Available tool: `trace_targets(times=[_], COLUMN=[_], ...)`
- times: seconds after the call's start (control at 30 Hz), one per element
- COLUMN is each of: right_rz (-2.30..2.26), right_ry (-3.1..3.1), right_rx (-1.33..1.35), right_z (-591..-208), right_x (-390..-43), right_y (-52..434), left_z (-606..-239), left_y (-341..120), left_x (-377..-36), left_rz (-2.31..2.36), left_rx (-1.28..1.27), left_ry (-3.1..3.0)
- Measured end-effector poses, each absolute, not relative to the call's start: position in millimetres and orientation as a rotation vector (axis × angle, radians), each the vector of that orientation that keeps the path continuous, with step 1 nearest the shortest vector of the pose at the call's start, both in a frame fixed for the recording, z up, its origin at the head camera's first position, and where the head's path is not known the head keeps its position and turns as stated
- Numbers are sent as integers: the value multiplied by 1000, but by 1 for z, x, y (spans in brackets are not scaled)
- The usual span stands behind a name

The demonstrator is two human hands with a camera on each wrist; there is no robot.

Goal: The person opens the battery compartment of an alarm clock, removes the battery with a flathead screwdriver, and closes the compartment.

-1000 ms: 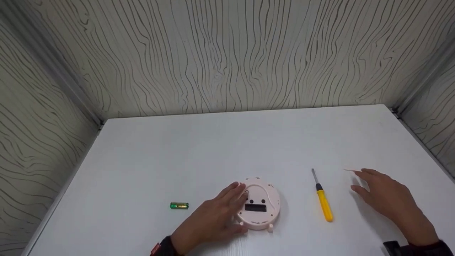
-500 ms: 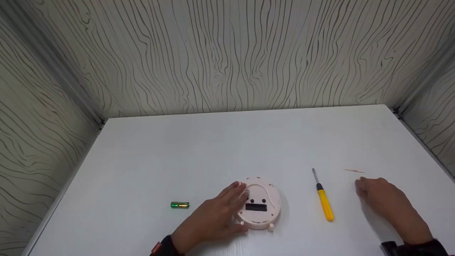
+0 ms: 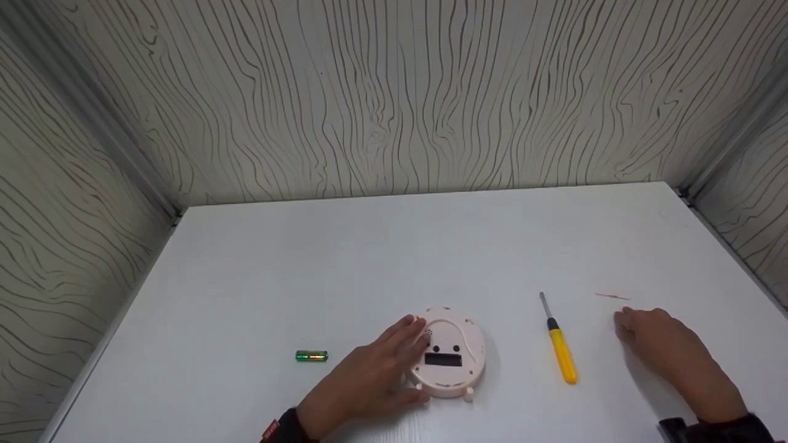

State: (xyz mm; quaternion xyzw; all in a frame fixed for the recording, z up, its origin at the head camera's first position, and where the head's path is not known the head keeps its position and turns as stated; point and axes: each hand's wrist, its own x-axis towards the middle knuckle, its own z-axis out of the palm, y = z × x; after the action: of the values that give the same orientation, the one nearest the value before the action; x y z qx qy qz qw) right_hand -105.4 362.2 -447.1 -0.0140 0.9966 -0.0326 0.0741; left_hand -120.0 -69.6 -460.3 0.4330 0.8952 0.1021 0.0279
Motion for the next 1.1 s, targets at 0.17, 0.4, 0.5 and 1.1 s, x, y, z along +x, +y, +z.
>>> trace_targets(times=[0.17,0.4,0.5,1.1], right_rz=[-193,-337,-336,-281], right_ry=[3008,3121,3137,3215], right_rx=[-11,9,1,-163], right_z=[-444,-443,-443,-451], right_x=[-105,-111,-117,-145], right_y=[366,373,371,378], left_z=[-458,-458,-459,-459], left_y=[-69,-70,-69,-69], left_x=[-120,-120,-120,-121], left_rz=[321,332,330,316], left_rx=[1308,1294,1310,1336], left_ry=[2740,2731,2744,2760])
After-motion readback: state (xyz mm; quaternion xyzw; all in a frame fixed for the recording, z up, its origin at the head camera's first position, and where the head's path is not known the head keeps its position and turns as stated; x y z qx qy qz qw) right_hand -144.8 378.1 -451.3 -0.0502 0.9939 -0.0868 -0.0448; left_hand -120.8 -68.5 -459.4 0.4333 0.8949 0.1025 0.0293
